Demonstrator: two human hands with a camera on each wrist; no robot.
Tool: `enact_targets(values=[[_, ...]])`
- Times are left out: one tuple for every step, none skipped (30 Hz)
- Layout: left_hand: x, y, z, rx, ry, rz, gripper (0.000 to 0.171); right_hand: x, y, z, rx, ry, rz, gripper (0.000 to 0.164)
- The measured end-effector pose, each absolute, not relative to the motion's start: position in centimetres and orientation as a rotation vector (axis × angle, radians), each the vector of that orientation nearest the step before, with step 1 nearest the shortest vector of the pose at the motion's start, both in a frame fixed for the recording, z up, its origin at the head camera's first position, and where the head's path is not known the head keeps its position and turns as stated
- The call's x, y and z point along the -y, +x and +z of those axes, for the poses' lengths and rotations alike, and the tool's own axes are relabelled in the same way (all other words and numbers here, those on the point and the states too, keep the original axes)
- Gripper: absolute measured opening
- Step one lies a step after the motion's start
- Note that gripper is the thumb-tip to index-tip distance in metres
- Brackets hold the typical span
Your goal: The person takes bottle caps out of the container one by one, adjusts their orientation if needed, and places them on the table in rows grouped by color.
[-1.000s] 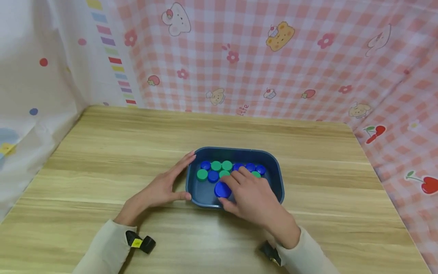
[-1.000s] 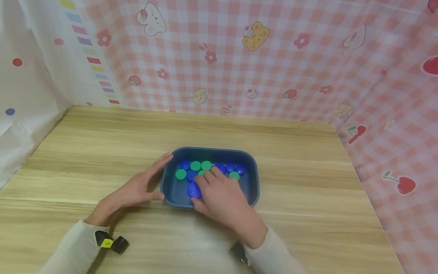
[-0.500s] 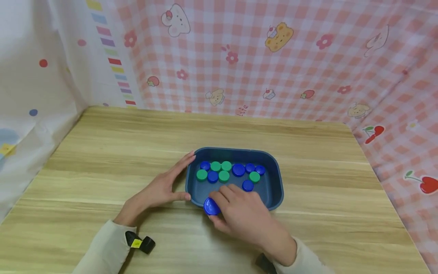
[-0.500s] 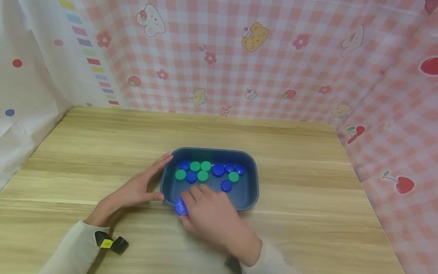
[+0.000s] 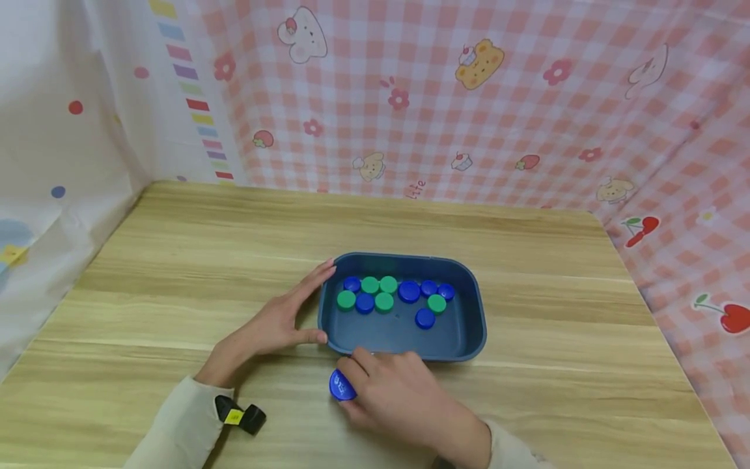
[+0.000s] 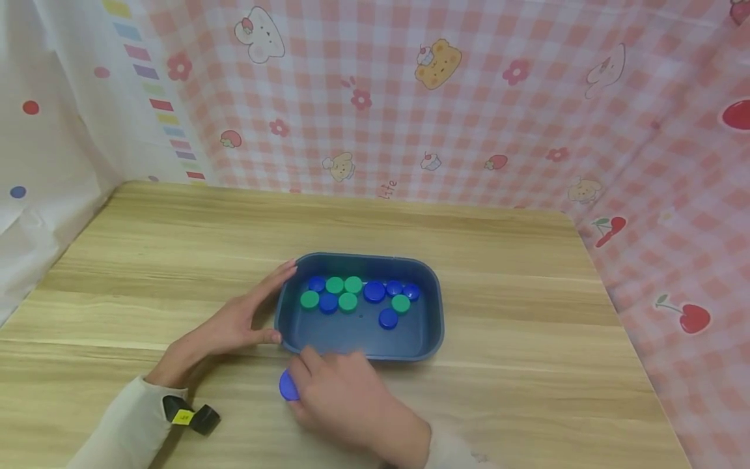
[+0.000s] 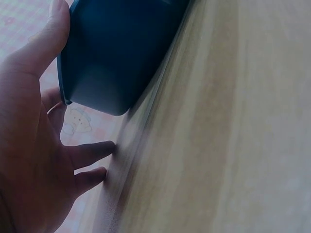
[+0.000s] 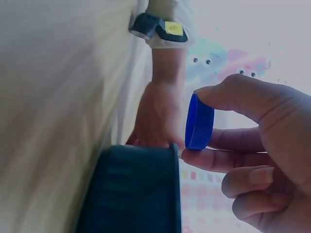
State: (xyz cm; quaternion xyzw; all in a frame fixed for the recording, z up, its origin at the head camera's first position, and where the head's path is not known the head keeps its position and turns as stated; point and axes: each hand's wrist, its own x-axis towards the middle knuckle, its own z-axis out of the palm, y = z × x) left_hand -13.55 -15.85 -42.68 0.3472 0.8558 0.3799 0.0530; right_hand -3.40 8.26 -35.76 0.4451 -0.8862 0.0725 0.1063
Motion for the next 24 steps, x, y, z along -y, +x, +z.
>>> enact_targets(values=[[15.8,-13.6,-42.7,-2.602,1.06,1.153,0.102,-8.2,-3.3,-35.8,2.617,1.316,0.199,0.031],[15.8,-13.6,-42.7,-2.601,1.056,1.154,0.102,-8.1,-3.3,-35.9,2.626,1.323,0.192,0.032],[15.8,-13.6,-42.7,-2.602,1.057,1.153,0.102,-8.0,-3.2,-36.0,2.634,1.329,0.186,0.032],[15.8,-13.6,-42.7,-2.603,1.06,1.152,0.102,-7.9,-3.1,-36.1,2.645,1.336,0.187,0.032],[15.8,-13.6,-42.7,-2.603,1.06,1.152,0.102,-7.7,-3.1,-36.2,2.653,1.342,0.187,0.031],[15.8,-13.6,-42.7,-2.603,1.06,1.154,0.102,-7.6,-3.1,-36.4,2.654,1.347,0.184,0.031],[15.8,-13.6,-42.7,-2.603,1.06,1.155,0.102,-7.5,-3.1,-36.6,2.659,1.354,0.187,0.03],[15.8,-13.6,-42.7,-2.603,1.057,1.158,0.103,-7.4,-3.1,-36.8,2.663,1.361,0.187,0.029],[15.9,-13.6,-42.7,-2.603,1.06,1.16,0.103,-7.3,-3.1,-37.0,2.662,1.368,0.182,0.029],[15.9,-13.6,-42.7,-2.603,1.06,1.16,0.103,-7.2,-3.2,-37.2,2.661,1.376,0.172,0.028],[15.9,-13.6,-42.7,-2.604,1.057,1.16,0.103,-7.1,-3.2,-37.5,2.658,1.383,0.161,0.028],[15.9,-13.6,-42.6,-2.606,1.056,1.157,0.103,-7.0,-3.2,-37.7,2.655,1.39,0.152,0.027],[15.9,-13.6,-42.7,-2.608,1.054,1.153,0.103,-6.9,-3.2,-38.0,2.656,1.396,0.145,0.027],[15.8,-13.6,-42.7,-2.608,1.051,1.152,0.103,-6.9,-3.2,-38.2,2.653,1.402,0.139,0.026],[15.8,-13.6,-42.6,-2.609,1.048,1.149,0.103,-6.8,-3.2,-38.5,2.649,1.407,0.134,0.026],[15.8,-13.6,-42.6,-2.61,1.044,1.147,0.103,-6.7,-3.2,-38.7,2.65,1.413,0.132,0.025],[15.8,-13.6,-42.6,-2.611,1.042,1.145,0.103,-6.7,-3.2,-38.8,2.649,1.417,0.13,0.025],[15.8,-13.6,-42.6,-2.611,1.04,1.145,0.104,-6.6,-3.2,-38.9,2.646,1.419,0.125,0.024],[15.8,-13.6,-42.6,-2.61,1.037,1.146,0.104,-6.6,-3.2,-39.0,2.646,1.419,0.122,0.024],[15.8,-13.6,-42.6,-2.608,1.036,1.149,0.104,-6.6,-3.2,-39.1,2.646,1.42,0.119,0.024],[15.8,-13.6,-42.5,-2.606,1.034,1.15,0.104,-6.5,-3.2,-39.1,2.65,1.422,0.114,0.024],[15.8,-13.6,-42.5,-2.605,1.032,1.15,0.104,-6.5,-3.2,-39.1,2.658,1.425,0.11,0.024],[15.8,-13.6,-42.5,-2.604,1.03,1.153,0.104,-6.5,-3.2,-39.1,2.667,1.429,0.11,0.025],[15.8,-13.5,-42.6,-2.602,1.027,1.156,0.103,-6.5,-3.3,-39.1,2.682,1.437,0.116,0.025]])
